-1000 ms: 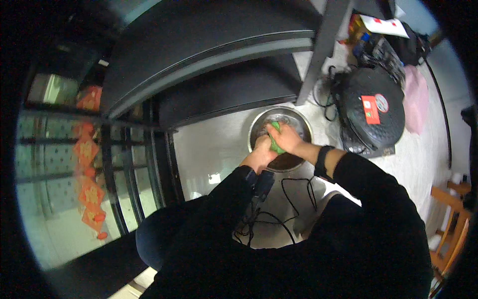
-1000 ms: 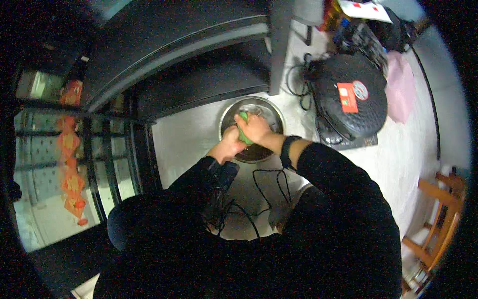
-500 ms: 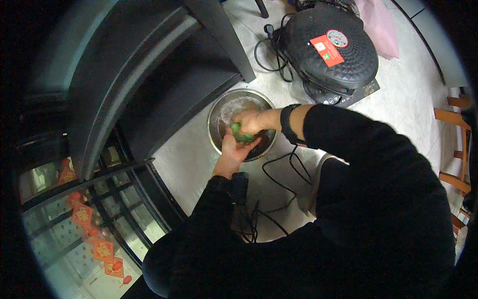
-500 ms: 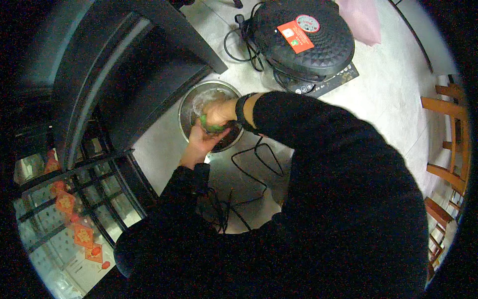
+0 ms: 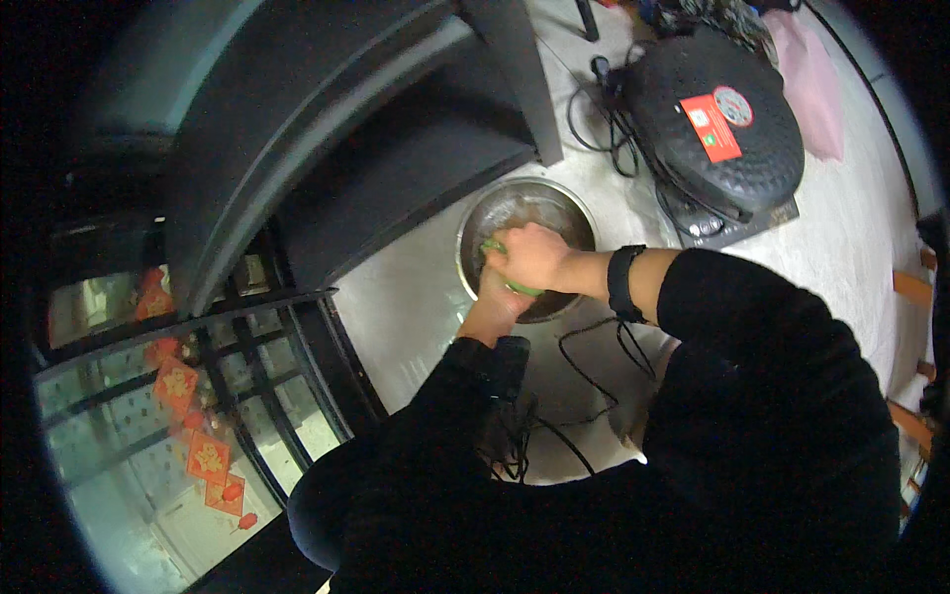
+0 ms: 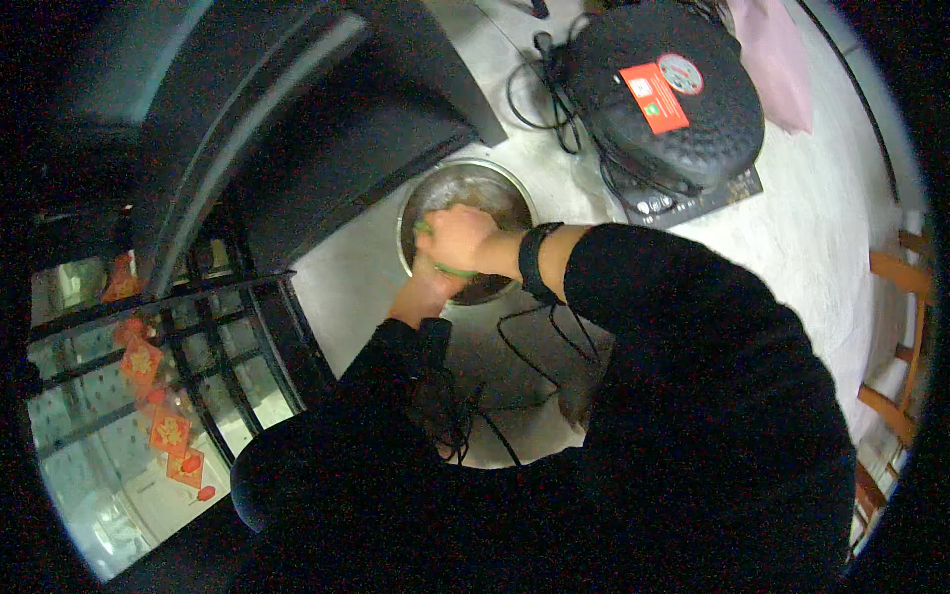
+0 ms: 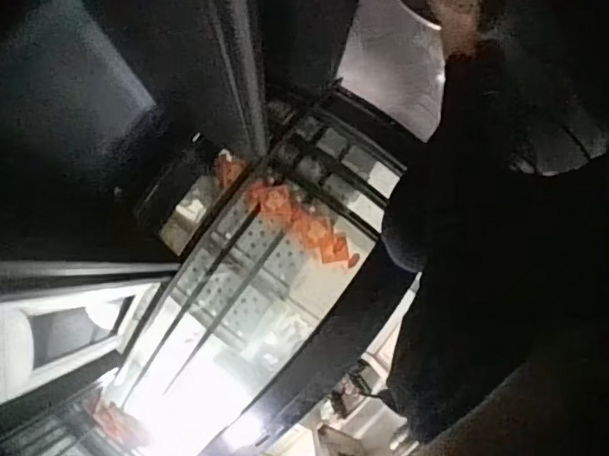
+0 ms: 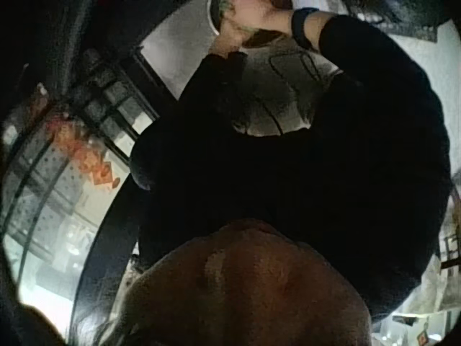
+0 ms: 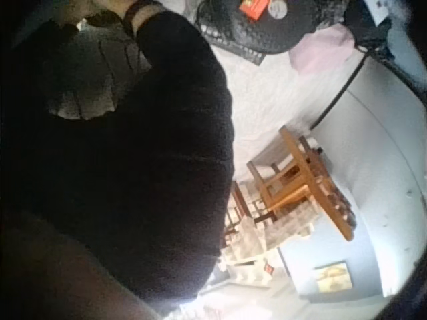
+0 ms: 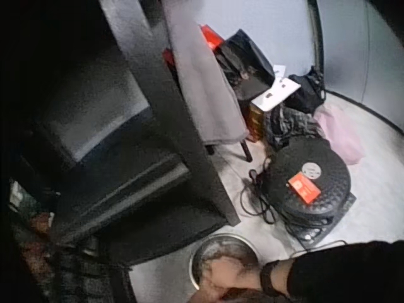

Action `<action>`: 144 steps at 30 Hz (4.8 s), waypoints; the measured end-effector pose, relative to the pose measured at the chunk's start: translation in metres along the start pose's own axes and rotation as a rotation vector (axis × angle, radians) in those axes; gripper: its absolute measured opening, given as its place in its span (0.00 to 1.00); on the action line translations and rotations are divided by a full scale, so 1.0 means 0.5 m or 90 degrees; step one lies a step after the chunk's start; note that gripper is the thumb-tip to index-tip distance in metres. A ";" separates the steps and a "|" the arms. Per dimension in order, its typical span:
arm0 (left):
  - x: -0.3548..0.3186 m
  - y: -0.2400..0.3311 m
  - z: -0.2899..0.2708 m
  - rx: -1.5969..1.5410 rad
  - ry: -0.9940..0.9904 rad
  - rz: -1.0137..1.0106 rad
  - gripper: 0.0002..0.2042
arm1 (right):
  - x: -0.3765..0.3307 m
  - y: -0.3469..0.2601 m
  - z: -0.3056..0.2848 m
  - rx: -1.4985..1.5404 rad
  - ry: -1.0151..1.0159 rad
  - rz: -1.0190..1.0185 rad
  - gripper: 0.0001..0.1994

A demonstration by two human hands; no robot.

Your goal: The person wipes the interior and exterior surfaces of a microwave and then cleans a black electric skillet using a green cloth. They repeatedly dip the cloth into a metal bowl of water, wring it, and wipe the surfaces. The skillet is moved from the floor to a dining table during the process.

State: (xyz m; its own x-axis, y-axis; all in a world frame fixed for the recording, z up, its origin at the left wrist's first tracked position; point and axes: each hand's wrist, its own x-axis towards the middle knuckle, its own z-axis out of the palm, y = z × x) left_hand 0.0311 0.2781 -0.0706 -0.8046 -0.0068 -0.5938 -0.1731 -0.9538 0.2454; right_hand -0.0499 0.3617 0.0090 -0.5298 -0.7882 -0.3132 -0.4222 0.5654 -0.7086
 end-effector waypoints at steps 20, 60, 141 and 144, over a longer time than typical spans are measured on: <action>-0.023 0.019 -0.007 -0.097 0.147 -0.027 0.21 | 0.079 0.070 -0.041 0.070 -0.396 -0.202 0.21; -0.105 0.184 0.174 0.915 -0.163 -0.260 0.06 | -0.032 -0.051 -0.127 -0.115 -0.047 -0.416 0.40; -0.545 0.817 0.285 0.738 0.596 0.911 0.16 | 0.256 -0.663 -0.365 0.006 0.261 -0.106 0.29; -0.514 0.776 0.283 1.091 0.644 1.069 0.17 | 0.269 -0.635 -0.293 -0.082 0.350 -0.319 0.23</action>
State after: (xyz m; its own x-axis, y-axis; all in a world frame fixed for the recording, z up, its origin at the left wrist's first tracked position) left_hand 0.0902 -0.0477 0.2857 -0.4314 -0.5908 0.6818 -0.4723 0.7918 0.3873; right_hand -0.0951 0.1119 0.2845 -0.5283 -0.7427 0.4114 -0.7738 0.2218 -0.5933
